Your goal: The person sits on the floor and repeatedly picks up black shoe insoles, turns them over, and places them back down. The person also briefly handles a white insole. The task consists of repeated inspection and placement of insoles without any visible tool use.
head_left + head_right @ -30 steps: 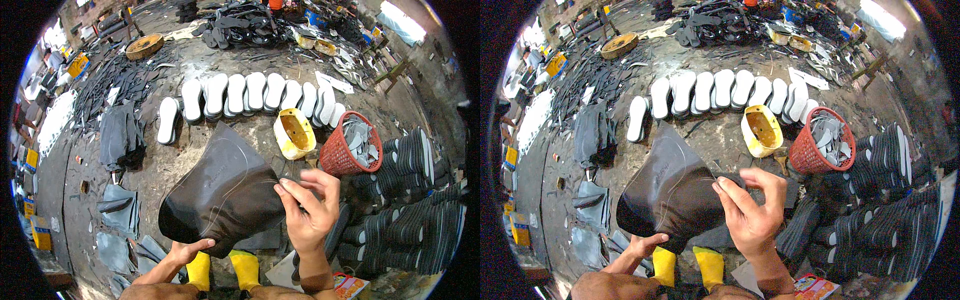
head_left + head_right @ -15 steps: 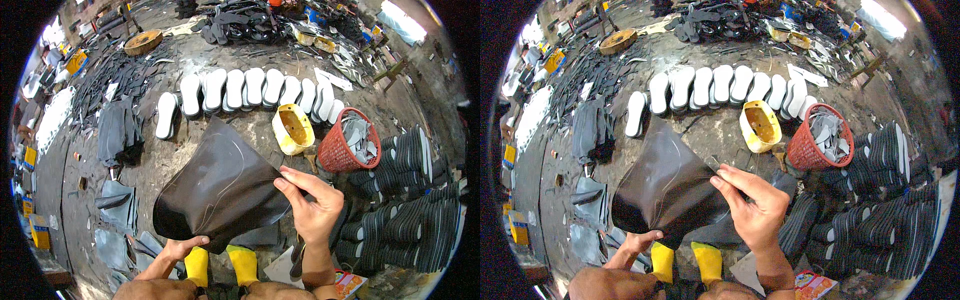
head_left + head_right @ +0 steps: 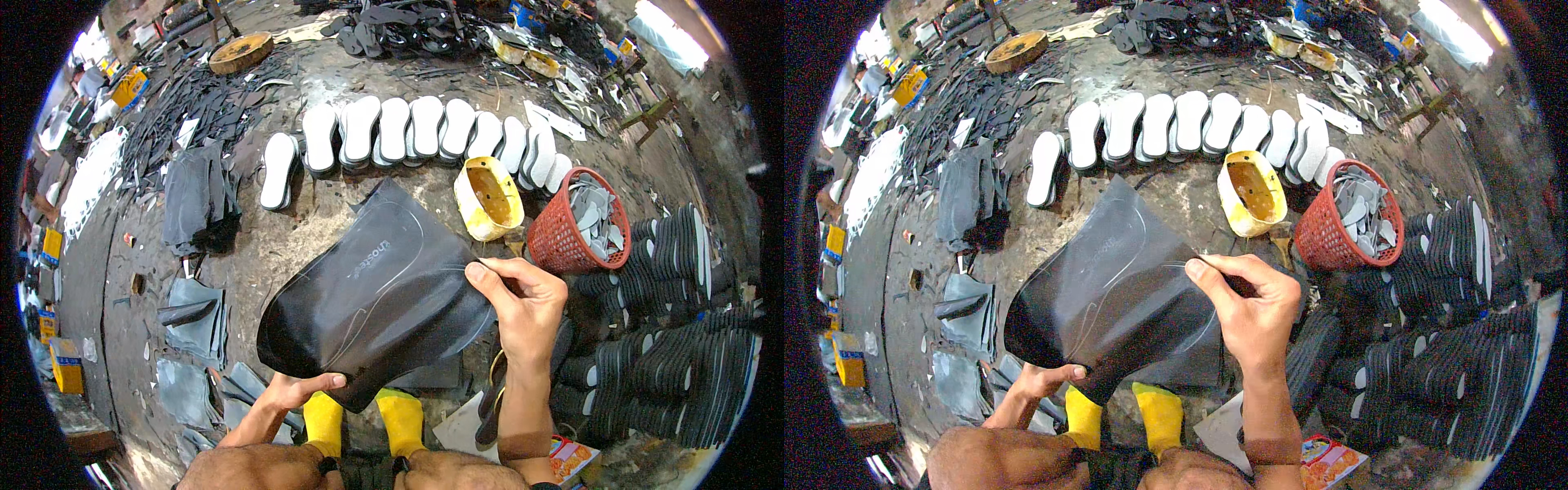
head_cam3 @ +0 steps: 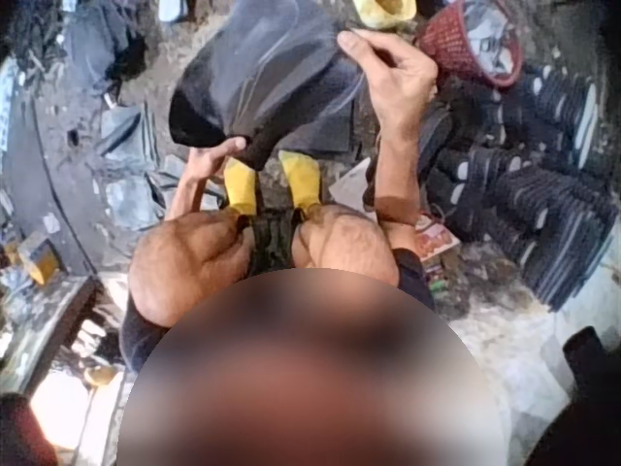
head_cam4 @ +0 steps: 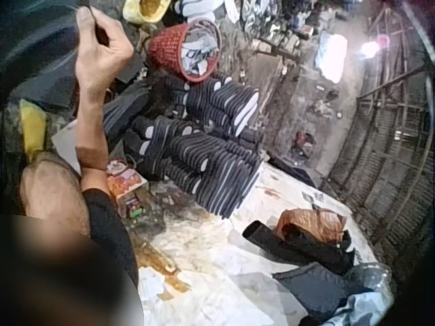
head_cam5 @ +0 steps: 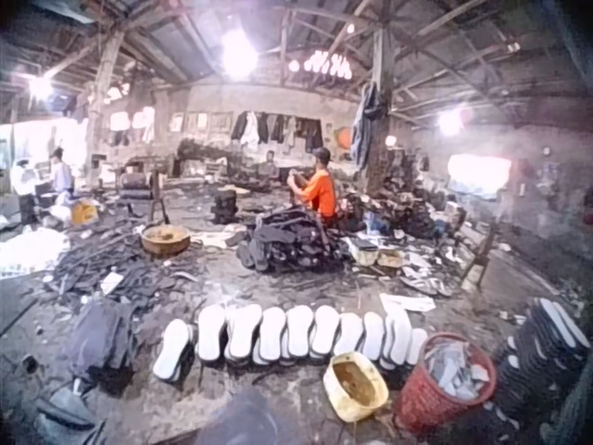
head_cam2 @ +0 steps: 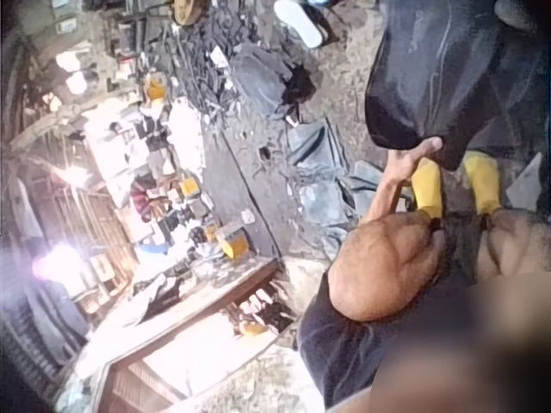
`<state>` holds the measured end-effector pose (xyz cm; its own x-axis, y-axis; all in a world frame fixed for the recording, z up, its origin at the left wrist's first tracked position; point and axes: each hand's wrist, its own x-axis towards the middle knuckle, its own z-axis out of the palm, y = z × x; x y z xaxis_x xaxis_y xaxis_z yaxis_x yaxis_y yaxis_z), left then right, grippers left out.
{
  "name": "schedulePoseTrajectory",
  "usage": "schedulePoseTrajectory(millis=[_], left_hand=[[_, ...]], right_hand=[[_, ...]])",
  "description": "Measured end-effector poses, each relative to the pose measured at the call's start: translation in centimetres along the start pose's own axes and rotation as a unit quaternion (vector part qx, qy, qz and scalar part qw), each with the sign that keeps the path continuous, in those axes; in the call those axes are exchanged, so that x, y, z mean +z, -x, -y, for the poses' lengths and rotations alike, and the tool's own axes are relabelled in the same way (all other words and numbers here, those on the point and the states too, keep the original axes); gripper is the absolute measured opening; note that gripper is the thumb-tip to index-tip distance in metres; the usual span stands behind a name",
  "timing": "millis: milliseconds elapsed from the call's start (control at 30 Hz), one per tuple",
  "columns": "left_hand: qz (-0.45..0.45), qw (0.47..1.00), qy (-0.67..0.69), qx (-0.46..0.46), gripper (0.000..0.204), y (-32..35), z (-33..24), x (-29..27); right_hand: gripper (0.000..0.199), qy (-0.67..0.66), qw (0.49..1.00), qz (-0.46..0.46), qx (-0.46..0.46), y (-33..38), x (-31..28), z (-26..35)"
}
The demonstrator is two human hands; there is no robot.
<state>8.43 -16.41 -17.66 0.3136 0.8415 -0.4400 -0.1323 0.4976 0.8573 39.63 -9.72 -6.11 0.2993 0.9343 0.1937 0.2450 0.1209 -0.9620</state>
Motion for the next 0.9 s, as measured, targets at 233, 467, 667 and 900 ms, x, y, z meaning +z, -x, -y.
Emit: schedulePoseTrajectory(millis=[233,467,667,900], left_hand=[[-0.025,0.999,0.046,-0.009,0.069,-1.3,0.9,1.7],[0.038,0.996,0.043,-0.062,0.106,-2.1,1.1,1.3],[0.223,0.933,0.277,0.049,0.080,-9.5,-5.7,-1.6],[-0.037,0.992,-0.018,0.117,0.024,-6.9,-10.8,1.8]], right_hand=[[0.015,-0.234,0.954,-0.092,0.162,-2.6,2.4,-2.9],[0.063,-0.296,0.943,0.031,0.145,2.2,6.4,-2.4],[0.038,-0.298,0.930,0.115,0.180,2.9,4.9,-3.5],[0.038,-0.161,0.978,0.042,0.128,2.2,4.9,-3.9]])
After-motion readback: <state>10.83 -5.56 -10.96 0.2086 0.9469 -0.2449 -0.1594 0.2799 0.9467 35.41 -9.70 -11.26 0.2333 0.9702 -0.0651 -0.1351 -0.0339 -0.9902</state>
